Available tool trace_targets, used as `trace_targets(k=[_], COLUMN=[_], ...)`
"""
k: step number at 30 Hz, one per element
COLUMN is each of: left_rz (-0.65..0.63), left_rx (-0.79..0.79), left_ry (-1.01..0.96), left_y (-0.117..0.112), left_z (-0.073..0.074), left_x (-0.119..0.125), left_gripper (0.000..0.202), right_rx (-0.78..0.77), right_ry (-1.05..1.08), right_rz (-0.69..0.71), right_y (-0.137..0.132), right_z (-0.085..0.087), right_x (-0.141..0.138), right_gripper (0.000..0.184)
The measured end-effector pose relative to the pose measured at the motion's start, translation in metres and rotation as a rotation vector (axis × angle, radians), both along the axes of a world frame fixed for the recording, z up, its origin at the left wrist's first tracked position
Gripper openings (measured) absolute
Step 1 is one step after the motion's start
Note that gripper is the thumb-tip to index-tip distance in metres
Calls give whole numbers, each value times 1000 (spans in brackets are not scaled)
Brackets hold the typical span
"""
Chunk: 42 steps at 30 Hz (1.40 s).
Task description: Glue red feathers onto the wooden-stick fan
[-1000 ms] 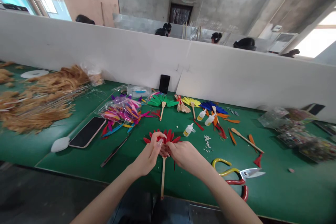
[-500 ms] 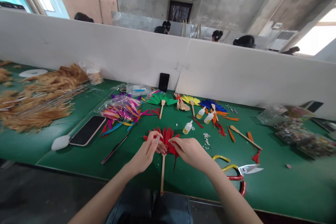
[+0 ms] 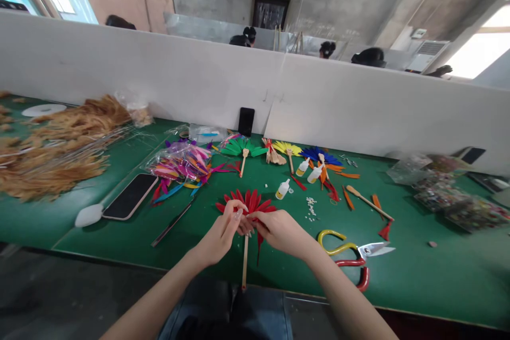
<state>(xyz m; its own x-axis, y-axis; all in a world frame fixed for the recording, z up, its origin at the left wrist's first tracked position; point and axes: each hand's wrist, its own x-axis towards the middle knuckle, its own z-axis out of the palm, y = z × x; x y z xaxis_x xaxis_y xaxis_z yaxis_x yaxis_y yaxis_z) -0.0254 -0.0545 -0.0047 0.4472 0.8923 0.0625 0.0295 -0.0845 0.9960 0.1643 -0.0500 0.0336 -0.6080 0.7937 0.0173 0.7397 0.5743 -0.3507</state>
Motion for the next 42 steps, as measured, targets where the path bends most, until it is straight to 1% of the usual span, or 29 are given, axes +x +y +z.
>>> trace_targets(k=[7,10,13,15,18,22,25,29,31,34,39,42], left_rz=[31,76,101,72,47,117,116,62,69,86,46,12], left_rx=[-16,1,26,25,-13,-58,-56,-70,-28,105,342,435], left_ry=[-21,39,205,294,313,286,274,324,390,540,833,985], left_y=[-2,-3,-2,-2,-2,-2,0,1,1,0,-8,-14], left_z=[3,4,-1,-8,-17,-20,-25,-37,-43,-50,-60,-63], left_x=[0,-5,-10,-10,-4,3,2,-9,-16,-20,-8,-1], left_gripper=[30,27,27,36,43,44,47,51,51,45,26,21], right_rx=[78,107,130,122,106,71,-16,-175,-216,-239,-267,-276], right_ry=[-164,-123,-30,-15,-63,-79,37,306,400,514,671,734], right_rz=[8,8,-5,-22,-64,-170,-240,-220,-239,-312,-416,-444], right_y=[-3,-6,-10,-11,-11,-8,-8,-14,-17,-19,-16,-16], right_z=[-1,-2,-5,-9,-16,-21,-23,-29,-32,-39,-48,-50], right_x=[-8,-6,-5,-8,-17,-27,-29,-21,-13,2,15,18], right_gripper=[20,19,21,20,18,18,15,16,19,25,33,36])
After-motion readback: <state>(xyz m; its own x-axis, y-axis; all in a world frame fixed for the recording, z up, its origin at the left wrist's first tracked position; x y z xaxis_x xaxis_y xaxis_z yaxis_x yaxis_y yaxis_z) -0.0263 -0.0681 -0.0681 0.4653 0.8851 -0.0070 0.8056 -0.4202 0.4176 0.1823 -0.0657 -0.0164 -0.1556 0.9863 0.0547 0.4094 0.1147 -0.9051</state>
